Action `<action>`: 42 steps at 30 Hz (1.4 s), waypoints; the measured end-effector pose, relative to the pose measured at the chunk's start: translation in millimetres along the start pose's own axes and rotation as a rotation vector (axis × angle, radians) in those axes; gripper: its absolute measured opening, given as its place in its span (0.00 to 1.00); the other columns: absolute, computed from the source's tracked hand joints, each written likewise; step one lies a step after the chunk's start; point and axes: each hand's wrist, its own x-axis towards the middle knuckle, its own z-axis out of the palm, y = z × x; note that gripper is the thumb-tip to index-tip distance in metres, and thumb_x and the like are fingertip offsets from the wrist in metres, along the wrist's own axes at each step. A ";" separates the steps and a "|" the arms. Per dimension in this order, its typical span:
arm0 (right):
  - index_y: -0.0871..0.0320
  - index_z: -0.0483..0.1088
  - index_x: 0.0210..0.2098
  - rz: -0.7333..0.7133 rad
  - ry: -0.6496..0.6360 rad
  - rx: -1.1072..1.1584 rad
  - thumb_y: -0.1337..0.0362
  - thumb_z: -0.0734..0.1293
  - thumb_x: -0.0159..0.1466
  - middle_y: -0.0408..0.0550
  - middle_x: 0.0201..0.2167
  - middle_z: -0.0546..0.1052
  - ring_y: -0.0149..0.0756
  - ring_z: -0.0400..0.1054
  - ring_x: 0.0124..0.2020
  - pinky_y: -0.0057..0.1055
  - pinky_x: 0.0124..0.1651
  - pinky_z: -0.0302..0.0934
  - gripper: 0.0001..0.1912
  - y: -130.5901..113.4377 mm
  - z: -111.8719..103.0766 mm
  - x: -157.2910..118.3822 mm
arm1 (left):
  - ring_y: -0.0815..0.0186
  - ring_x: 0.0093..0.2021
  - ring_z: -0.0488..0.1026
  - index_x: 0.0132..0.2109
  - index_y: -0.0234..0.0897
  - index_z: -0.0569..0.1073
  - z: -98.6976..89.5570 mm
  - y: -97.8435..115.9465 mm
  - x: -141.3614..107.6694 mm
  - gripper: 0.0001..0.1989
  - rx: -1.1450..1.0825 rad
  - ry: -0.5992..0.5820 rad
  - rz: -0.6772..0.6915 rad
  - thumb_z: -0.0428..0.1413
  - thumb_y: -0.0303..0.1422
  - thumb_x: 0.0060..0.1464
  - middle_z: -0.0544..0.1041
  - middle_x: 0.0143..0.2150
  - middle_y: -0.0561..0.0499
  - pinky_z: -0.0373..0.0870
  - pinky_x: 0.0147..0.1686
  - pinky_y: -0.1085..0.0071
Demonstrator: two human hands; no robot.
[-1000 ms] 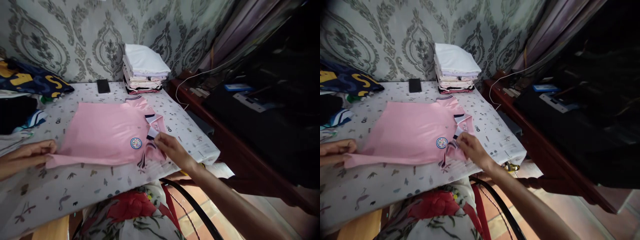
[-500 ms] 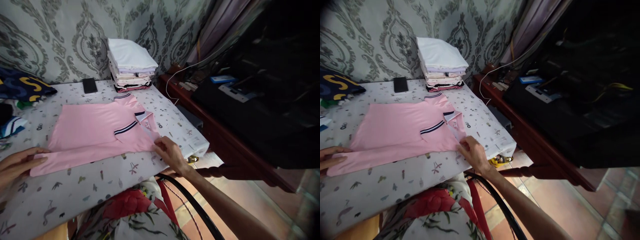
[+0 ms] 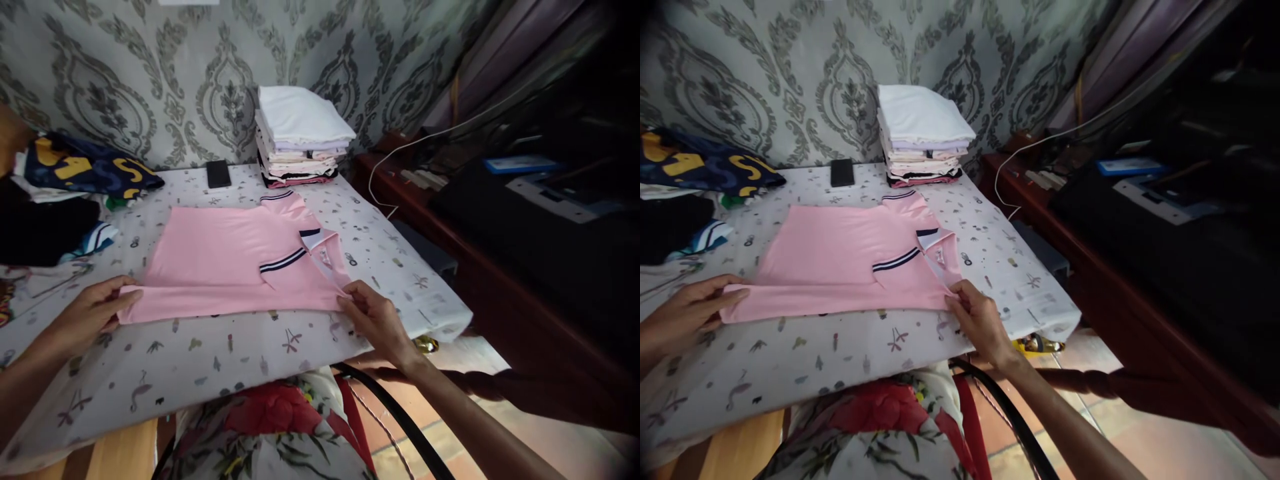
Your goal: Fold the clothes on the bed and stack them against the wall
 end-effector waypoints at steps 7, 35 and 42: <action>0.55 0.70 0.48 -0.023 0.045 -0.155 0.54 0.64 0.65 0.38 0.22 0.69 0.30 0.62 0.22 0.26 0.24 0.55 0.16 3.1 -1.1 -1.6 | 0.60 0.32 0.71 0.42 0.41 0.71 -3.8 -5.0 10.2 0.23 0.358 0.040 0.149 0.47 0.53 0.50 0.74 0.31 0.53 0.63 0.31 0.70; 0.56 0.62 0.66 -0.814 -0.195 -0.543 0.59 0.59 0.72 0.58 0.66 0.66 0.48 0.61 0.66 0.49 0.64 0.63 0.25 -26.9 58.7 54.7 | 0.58 0.72 0.53 0.70 0.41 0.56 59.2 33.4 20.6 0.29 0.395 -0.104 0.779 0.44 0.47 0.68 0.57 0.73 0.41 0.51 0.70 0.56; 0.52 0.53 0.71 -0.787 -0.226 -0.600 0.58 0.61 0.71 0.54 0.70 0.61 0.45 0.56 0.69 0.47 0.66 0.60 0.31 -15.0 59.6 48.0 | 0.54 0.71 0.56 0.69 0.40 0.60 34.1 -32.8 53.4 0.28 0.587 0.141 0.653 0.41 0.45 0.68 0.60 0.72 0.41 0.48 0.70 0.50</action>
